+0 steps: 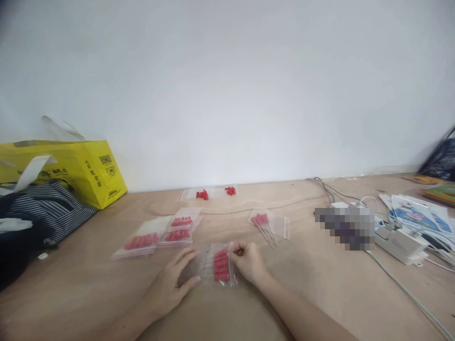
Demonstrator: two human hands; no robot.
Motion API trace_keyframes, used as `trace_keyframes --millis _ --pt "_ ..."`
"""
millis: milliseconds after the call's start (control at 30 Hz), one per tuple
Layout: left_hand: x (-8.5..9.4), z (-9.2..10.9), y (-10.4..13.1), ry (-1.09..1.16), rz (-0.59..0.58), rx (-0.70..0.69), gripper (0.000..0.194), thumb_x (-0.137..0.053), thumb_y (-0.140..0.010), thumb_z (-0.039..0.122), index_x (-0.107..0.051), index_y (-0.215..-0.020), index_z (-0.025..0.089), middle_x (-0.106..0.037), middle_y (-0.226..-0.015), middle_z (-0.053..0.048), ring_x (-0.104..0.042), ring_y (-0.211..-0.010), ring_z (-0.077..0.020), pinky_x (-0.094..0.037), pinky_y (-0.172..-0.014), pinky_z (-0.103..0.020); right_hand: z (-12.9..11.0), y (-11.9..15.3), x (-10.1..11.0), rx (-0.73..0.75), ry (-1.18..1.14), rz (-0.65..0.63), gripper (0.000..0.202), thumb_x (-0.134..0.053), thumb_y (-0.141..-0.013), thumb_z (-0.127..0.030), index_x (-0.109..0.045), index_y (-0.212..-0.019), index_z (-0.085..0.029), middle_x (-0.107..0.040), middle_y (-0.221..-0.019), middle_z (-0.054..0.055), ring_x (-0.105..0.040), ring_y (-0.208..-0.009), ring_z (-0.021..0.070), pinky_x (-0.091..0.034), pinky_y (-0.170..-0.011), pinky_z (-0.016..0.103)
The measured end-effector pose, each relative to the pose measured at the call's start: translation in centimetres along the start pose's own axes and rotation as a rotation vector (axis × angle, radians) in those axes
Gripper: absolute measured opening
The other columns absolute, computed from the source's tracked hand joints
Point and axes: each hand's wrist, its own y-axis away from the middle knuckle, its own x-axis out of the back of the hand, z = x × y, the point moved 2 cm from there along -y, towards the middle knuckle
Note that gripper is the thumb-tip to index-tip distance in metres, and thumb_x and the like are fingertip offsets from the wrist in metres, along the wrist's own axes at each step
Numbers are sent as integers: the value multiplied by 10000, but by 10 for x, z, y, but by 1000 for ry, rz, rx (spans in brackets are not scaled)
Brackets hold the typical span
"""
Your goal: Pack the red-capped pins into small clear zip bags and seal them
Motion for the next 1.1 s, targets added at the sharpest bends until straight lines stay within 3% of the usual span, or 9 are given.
trace_keyframes --millis 133,333,467,600,733,867,933,1000,1100 --pt "-2 -7 1 -43 190 22 256 -445 -780 165 -547 -1011 205 -563 -1017 -69 -558 -934 -235 -474 -787 -383 1 7 7 124 96 96 99 -555 -665 -238 -480 -703 -185 -500 -516 -46 -485 -484 102 -379 -464 209" --pt "-1 10 1 36 37 -71 186 -509 -769 178 -573 -939 220 -584 -951 -38 -582 -870 -199 -492 -756 -314 -12 19 23 344 350 23 341 -430 -714 -102 -493 -1037 -191 -541 -811 26 -513 -561 101 -421 -541 239" --pt "-3 10 0 1 -44 -68 296 -538 -769 217 -552 -1065 223 -549 -1138 -67 -534 -1016 -233 -464 -836 -362 -18 17 27 453 533 -67 335 -423 -696 -51 -613 -920 -214 -559 -866 54 -550 -793 158 -425 -697 282" --pt "-4 6 2 -40 -19 -65 378 -551 -771 244 -504 -1144 206 -487 -1223 -97 -452 -1116 -262 -419 -892 -423 -21 21 24 391 579 -119 215 -490 -732 -150 -645 -856 -235 -591 -769 25 -548 -669 138 -407 -612 251" --pt "-3 11 1 15 -37 -205 385 -608 -736 251 -522 -1108 208 -553 -1104 -77 -533 -1002 -224 -469 -837 -354 -25 29 17 376 574 -97 153 -512 -742 -209 -657 -785 -236 -598 -709 6 -542 -620 121 -378 -573 225" --pt "-2 16 -3 -23 92 -382 181 -480 -822 172 -573 -975 193 -620 -891 -55 -593 -809 -175 -501 -700 -284 -28 31 11 390 576 -57 158 -494 -753 -220 -643 -705 -200 -586 -657 4 -524 -577 106 -353 -530 205" --pt "-2 17 -4 -75 135 -471 198 -407 -855 137 -583 -924 194 -631 -810 -43 -600 -724 -156 -493 -624 -252 -30 31 11 407 579 -45 188 -473 -772 -237 -639 -697 -194 -574 -626 -1 -513 -561 101 -345 -518 201" --pt "-2 17 -5 -103 150 -517 222 -378 -870 129 -588 -894 195 -635 -770 -33 -602 -670 -143 -477 -575 -226 -32 31 12 429 583 -65 196 -460 -787 -260 -646 -760 -203 -564 -605 -8 -505 -545 97 -344 -511 198" --pt "-2 13 -6 -50 162 -473 236 -374 -871 127 -600 -860 193 -635 -751 -29 -602 -639 -126 -470 -564 -204 -33 32 17 500 635 -134 234 -547 -731 -315 -628 -937 -236 -592 -683 -5 -525 -573 106 -356 -521 204"
